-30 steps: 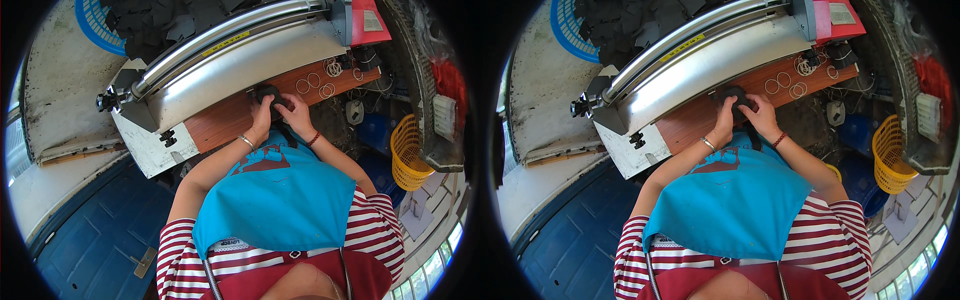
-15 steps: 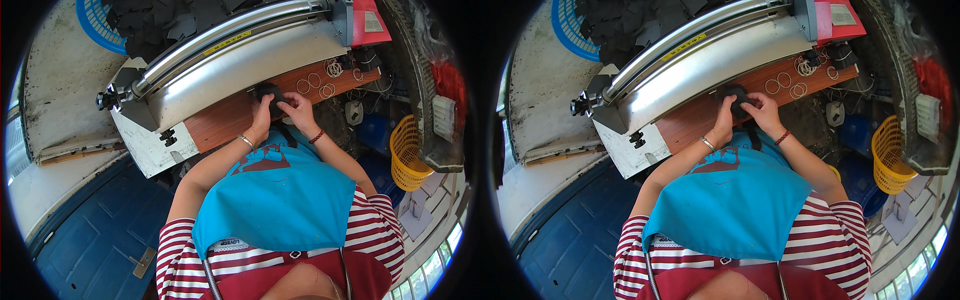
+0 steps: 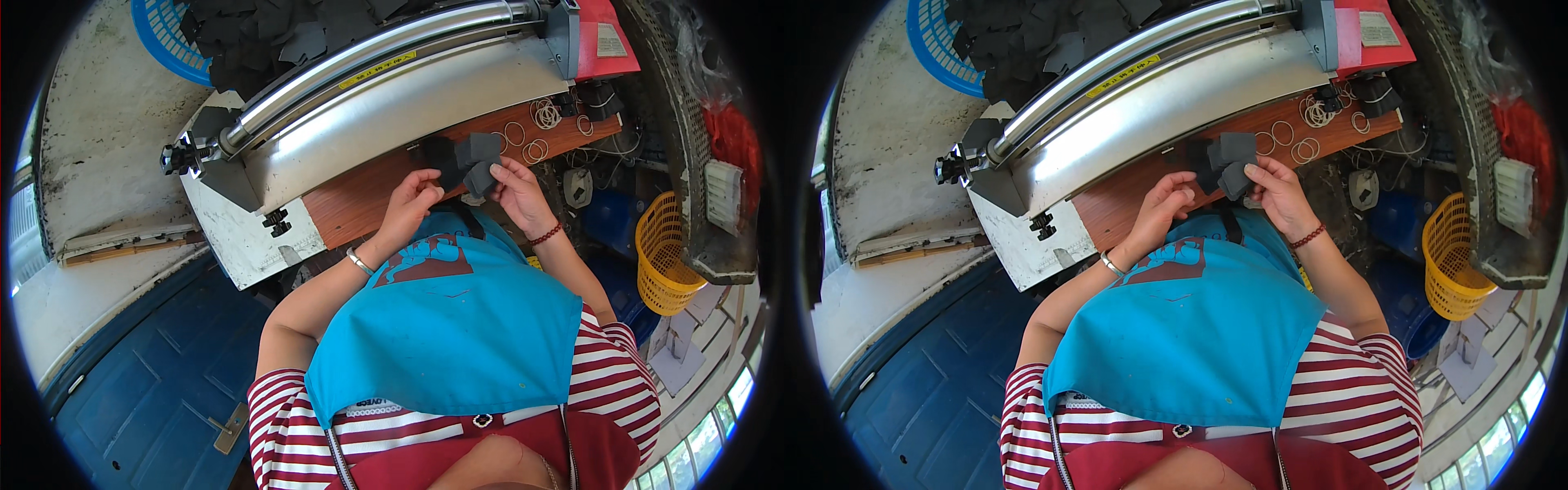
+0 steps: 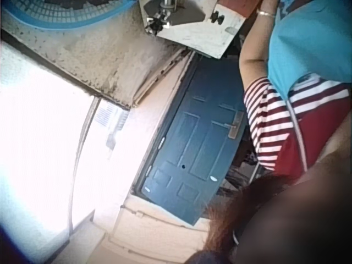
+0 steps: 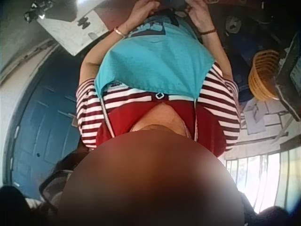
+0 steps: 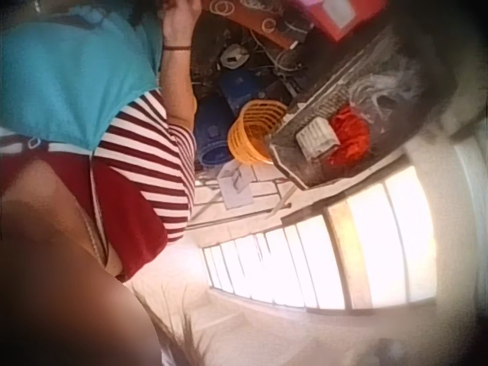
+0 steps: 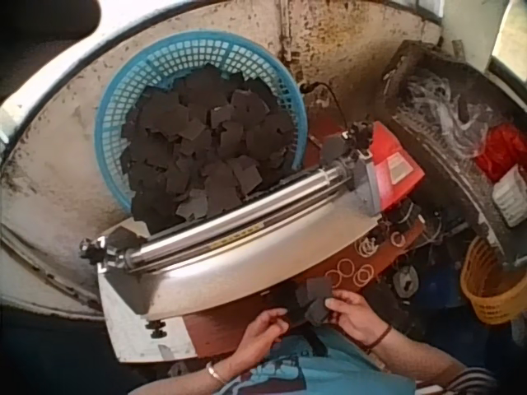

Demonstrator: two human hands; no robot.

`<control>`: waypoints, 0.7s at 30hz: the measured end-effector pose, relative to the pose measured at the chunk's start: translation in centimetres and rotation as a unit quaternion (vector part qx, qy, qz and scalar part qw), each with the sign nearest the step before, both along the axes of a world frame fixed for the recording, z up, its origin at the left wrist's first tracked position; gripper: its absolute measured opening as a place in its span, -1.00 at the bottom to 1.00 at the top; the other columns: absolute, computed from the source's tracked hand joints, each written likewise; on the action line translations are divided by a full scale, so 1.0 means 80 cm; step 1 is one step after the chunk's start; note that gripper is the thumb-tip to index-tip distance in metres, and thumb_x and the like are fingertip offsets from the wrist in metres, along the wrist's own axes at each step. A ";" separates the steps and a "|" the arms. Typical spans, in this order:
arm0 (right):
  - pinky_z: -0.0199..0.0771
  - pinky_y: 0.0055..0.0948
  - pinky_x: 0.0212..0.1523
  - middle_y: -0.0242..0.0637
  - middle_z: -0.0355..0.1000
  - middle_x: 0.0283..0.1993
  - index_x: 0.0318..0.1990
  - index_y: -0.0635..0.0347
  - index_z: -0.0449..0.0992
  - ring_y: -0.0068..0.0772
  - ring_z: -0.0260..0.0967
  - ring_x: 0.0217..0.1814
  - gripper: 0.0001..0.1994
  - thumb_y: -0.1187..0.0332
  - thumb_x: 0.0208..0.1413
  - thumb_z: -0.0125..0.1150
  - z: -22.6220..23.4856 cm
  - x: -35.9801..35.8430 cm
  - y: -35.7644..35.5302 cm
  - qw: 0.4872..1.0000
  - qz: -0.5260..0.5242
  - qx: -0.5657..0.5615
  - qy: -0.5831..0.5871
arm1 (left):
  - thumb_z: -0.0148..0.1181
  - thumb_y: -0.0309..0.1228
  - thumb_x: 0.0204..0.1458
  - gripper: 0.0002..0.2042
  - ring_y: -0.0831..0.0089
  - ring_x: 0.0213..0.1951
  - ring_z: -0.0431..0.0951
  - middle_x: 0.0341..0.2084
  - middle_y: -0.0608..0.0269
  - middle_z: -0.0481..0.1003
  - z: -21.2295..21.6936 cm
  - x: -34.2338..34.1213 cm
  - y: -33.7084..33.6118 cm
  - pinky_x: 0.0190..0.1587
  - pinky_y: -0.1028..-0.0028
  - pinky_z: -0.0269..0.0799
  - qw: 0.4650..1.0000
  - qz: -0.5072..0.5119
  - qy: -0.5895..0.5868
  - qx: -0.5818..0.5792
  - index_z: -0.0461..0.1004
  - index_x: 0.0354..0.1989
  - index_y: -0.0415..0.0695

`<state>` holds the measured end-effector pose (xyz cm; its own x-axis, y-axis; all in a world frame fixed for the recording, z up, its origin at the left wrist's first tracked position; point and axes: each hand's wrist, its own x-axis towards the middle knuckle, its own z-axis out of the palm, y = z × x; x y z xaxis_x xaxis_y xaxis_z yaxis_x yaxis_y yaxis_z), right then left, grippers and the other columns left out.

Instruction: Manually apply adhesive or solvent to small shoe components using a metal rod.

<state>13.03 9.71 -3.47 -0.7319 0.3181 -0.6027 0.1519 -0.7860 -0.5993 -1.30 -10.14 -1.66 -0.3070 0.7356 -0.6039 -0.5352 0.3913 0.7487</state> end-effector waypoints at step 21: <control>0.40 -0.63 -0.19 -0.30 0.44 -0.12 0.12 0.33 0.37 -0.60 0.38 -0.16 -0.57 0.37 0.10 0.26 0.105 -0.042 -0.046 0.902 0.048 0.418 0.094 | 0.11 -0.44 0.16 -0.64 0.56 -0.07 0.40 -0.09 0.27 0.43 0.097 -0.024 0.041 0.03 0.52 0.37 0.974 0.082 0.054 0.203 0.30 0.12 -0.24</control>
<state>9.66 6.00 4.92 -0.8448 0.5333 -0.0430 0.0283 -0.0357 -0.9990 -3.20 -6.90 6.11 -0.4852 0.8434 -0.2306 -0.4755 -0.0333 0.8791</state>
